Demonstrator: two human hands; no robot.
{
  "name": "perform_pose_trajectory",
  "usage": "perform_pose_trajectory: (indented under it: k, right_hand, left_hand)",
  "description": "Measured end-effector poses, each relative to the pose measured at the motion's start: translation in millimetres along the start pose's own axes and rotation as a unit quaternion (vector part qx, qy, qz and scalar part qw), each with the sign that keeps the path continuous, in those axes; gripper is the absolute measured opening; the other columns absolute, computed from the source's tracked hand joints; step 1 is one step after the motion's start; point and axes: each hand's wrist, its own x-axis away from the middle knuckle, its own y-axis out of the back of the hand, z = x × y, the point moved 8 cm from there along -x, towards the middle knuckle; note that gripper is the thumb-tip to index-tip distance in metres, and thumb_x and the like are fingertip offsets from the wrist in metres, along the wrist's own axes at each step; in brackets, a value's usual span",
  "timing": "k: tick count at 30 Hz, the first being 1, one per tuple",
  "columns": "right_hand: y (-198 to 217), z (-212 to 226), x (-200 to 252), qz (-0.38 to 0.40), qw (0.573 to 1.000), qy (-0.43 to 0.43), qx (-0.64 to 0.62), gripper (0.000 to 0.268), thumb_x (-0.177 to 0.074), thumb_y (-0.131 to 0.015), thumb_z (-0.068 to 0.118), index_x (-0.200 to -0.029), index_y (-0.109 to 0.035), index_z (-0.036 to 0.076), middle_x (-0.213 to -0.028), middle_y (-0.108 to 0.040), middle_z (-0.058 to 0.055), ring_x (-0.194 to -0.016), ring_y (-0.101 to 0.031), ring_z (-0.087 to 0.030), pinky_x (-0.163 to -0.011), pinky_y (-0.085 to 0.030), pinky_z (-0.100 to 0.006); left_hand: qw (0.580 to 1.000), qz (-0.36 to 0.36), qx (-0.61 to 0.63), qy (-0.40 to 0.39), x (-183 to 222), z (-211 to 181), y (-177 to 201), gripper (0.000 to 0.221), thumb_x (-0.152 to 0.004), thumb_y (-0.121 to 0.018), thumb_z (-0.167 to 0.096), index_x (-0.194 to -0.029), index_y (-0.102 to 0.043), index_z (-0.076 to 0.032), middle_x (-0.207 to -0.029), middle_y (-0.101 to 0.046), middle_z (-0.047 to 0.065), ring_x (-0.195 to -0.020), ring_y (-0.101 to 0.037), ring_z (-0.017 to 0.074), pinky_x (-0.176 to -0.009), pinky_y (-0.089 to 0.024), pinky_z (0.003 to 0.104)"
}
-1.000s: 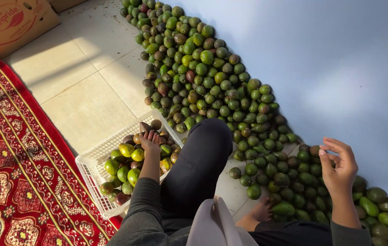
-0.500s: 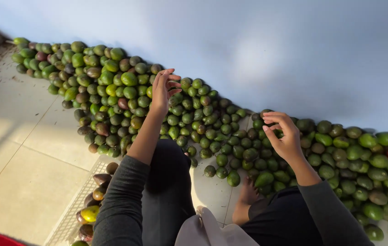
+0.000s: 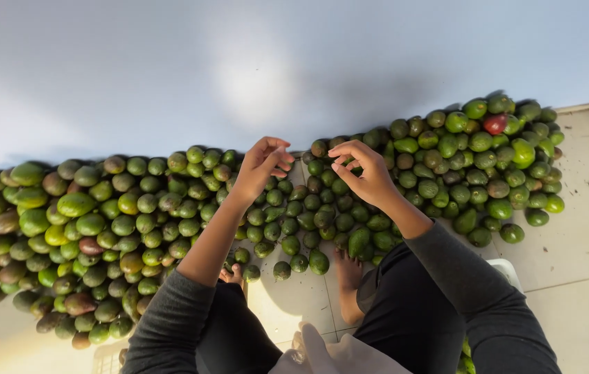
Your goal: The person sits on the floor surrounded by a large pile of avocados. They repeatedly pick up individual avocados, rotate them in their hands to inspect the surface, and place them into a white plastic crate.
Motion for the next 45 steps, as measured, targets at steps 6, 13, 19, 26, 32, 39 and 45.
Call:
perform_pose_trajectory:
  k: [6, 13, 19, 26, 32, 39, 45]
  right_hand:
    - [15.5, -43.6, -2.0, -0.009, 0.998, -0.051, 0.036, 0.015, -0.107, -0.069, 0.008, -0.122, -0.073, 0.007, -0.121, -0.07, -0.013, -0.1, -0.073, -0.032, -0.076, -0.065, -0.044]
    - [36.0, -173.2, -24.7, -0.014, 0.986, -0.149, 0.078, 0.018, -0.11, -0.066, 0.008, -0.125, -0.069, 0.0, -0.122, -0.066, -0.023, -0.11, -0.069, -0.041, -0.082, -0.062, -0.049]
    - [49.5, -329.6, -3.7, -0.027, 0.943, -0.287, 0.168, 0.023, -0.105, -0.072, 0.013, -0.125, -0.07, 0.002, -0.122, -0.067, -0.02, -0.111, -0.071, -0.036, -0.089, -0.063, -0.051]
    - [-3.1, -366.8, 22.2, 0.177, 0.867, -0.396, 0.245, 0.066, -0.097, -0.079, 0.026, -0.154, -0.052, 0.008, -0.151, -0.045, -0.029, -0.136, -0.056, -0.049, -0.104, -0.057, -0.059]
    - [-47.7, -396.2, 30.9, 0.248, 0.841, -0.391, 0.279, 0.077, -0.097, -0.081, 0.019, -0.165, -0.044, 0.018, -0.159, -0.032, -0.032, -0.135, -0.057, -0.054, -0.098, -0.063, -0.057]
    - [-43.6, -396.5, 26.7, 0.2, 0.881, -0.338, 0.265, 0.054, -0.099, -0.072, 0.004, -0.147, -0.051, 0.013, -0.147, -0.038, -0.033, -0.122, -0.062, -0.06, -0.095, -0.063, -0.065]
    - [-13.1, -385.2, 14.6, 0.143, 0.906, -0.313, 0.247, 0.052, -0.099, -0.074, 0.013, -0.145, -0.05, 0.02, -0.136, -0.042, -0.022, -0.111, -0.068, -0.052, -0.088, -0.063, -0.058]
  left_hand:
    - [0.998, -0.053, -0.02, 0.039, -14.5, 30.9, 19.8, 0.03, -0.115, -0.054, -0.026, -0.129, -0.068, -0.003, -0.105, -0.078, 0.018, -0.095, -0.076, 0.0225, -0.081, -0.07, 0.042]
    - [0.878, 0.193, -0.415, 0.14, -18.9, 102.8, -10.1, 0.047, -0.11, -0.063, -0.031, -0.149, -0.059, -0.005, -0.124, -0.074, 0.028, -0.101, -0.076, 0.0437, -0.089, -0.064, 0.063]
    - [0.727, 0.375, -0.49, 0.302, 2.8, 156.8, -29.9, 0.076, -0.107, -0.055, -0.058, -0.167, -0.043, -0.013, -0.161, -0.055, 0.024, -0.136, -0.064, 0.0433, -0.108, -0.055, 0.058]
    - [0.739, 0.382, -0.479, 0.281, 3.2, 154.5, -30.2, 0.072, -0.11, -0.051, -0.053, -0.169, -0.036, -0.014, -0.161, -0.051, 0.025, -0.134, -0.064, 0.0434, -0.103, -0.058, 0.056]
    - [0.713, 0.396, -0.476, 0.329, 22.1, 159.7, -13.2, 0.073, -0.11, -0.05, -0.055, -0.168, -0.035, -0.013, -0.162, -0.051, 0.026, -0.131, -0.066, 0.0434, -0.101, -0.059, 0.055]
    - [0.728, 0.363, -0.482, 0.326, 15.7, 152.4, -3.0, 0.07, -0.11, -0.052, -0.05, -0.168, -0.036, -0.014, -0.16, -0.054, 0.025, -0.131, -0.067, 0.0441, -0.097, -0.062, 0.054]
    - [0.722, 0.354, -0.514, 0.298, 11.4, 146.3, -4.7, 0.07, -0.111, -0.052, -0.05, -0.168, -0.036, -0.013, -0.16, -0.054, 0.025, -0.132, -0.066, 0.044, -0.096, -0.061, 0.054]
